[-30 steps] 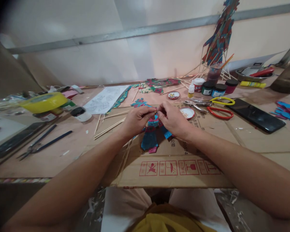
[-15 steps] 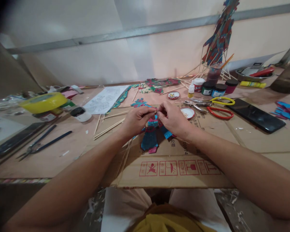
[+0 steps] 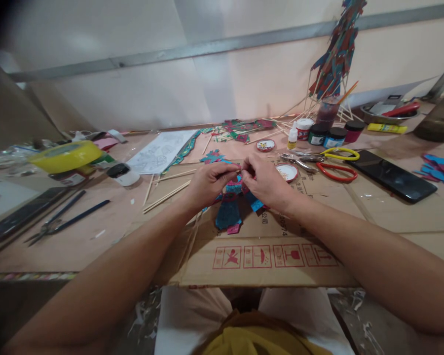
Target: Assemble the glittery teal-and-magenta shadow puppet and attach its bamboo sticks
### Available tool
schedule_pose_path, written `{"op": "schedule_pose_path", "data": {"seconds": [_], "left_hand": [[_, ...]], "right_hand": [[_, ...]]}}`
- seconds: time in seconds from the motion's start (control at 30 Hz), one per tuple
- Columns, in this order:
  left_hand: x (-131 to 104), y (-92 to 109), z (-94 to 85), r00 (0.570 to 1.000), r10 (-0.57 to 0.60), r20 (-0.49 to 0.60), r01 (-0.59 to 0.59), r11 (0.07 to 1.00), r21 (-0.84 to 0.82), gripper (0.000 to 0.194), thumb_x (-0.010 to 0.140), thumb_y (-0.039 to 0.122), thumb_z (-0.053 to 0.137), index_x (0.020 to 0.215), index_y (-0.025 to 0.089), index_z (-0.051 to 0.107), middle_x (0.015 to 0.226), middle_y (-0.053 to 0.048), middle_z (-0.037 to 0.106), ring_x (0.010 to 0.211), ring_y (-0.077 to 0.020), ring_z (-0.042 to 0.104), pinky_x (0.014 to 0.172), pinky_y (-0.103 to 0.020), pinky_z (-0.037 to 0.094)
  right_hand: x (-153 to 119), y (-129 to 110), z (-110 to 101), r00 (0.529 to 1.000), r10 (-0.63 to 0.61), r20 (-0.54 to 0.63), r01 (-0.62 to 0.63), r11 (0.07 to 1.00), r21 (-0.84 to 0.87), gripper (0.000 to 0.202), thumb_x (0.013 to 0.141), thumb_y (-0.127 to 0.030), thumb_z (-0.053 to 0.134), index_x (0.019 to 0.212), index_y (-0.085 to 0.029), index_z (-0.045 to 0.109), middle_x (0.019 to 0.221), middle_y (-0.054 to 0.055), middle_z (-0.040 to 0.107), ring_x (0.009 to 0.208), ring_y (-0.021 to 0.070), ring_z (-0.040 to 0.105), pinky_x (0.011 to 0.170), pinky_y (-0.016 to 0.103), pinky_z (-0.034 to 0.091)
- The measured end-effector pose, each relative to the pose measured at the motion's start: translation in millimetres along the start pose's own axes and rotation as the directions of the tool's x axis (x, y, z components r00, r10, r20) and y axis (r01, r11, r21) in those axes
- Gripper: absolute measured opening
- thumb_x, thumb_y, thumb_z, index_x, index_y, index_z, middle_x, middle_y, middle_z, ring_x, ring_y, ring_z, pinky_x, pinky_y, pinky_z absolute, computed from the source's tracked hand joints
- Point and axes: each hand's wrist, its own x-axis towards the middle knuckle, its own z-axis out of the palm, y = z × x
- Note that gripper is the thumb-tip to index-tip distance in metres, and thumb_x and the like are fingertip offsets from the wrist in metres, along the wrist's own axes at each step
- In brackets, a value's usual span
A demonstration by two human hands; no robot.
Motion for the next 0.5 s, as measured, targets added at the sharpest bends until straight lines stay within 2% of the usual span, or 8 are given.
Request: {"op": "schedule_pose_path", "data": {"seconds": [0.5], "left_hand": [[-0.4, 2.3, -0.4, 1.0, 0.002, -0.011, -0.002, 1.0, -0.011, 0.018, 0.088, 0.018, 0.059, 0.097, 0.019, 0.075, 0.095, -0.005, 0.076, 0.085, -0.0154, 0.07, 0.08, -0.026, 0.054]], "right_hand": [[1.6, 0.9, -1.2, 1.0, -0.001, 0.015, 0.001, 1.0, 0.016, 0.009, 0.079, -0.013, 0.047, 0.073, -0.021, 0.045, 0.068, -0.001, 0.048, 0.063, 0.0138, 0.041, 0.058, 0.028, 0.03]]}}
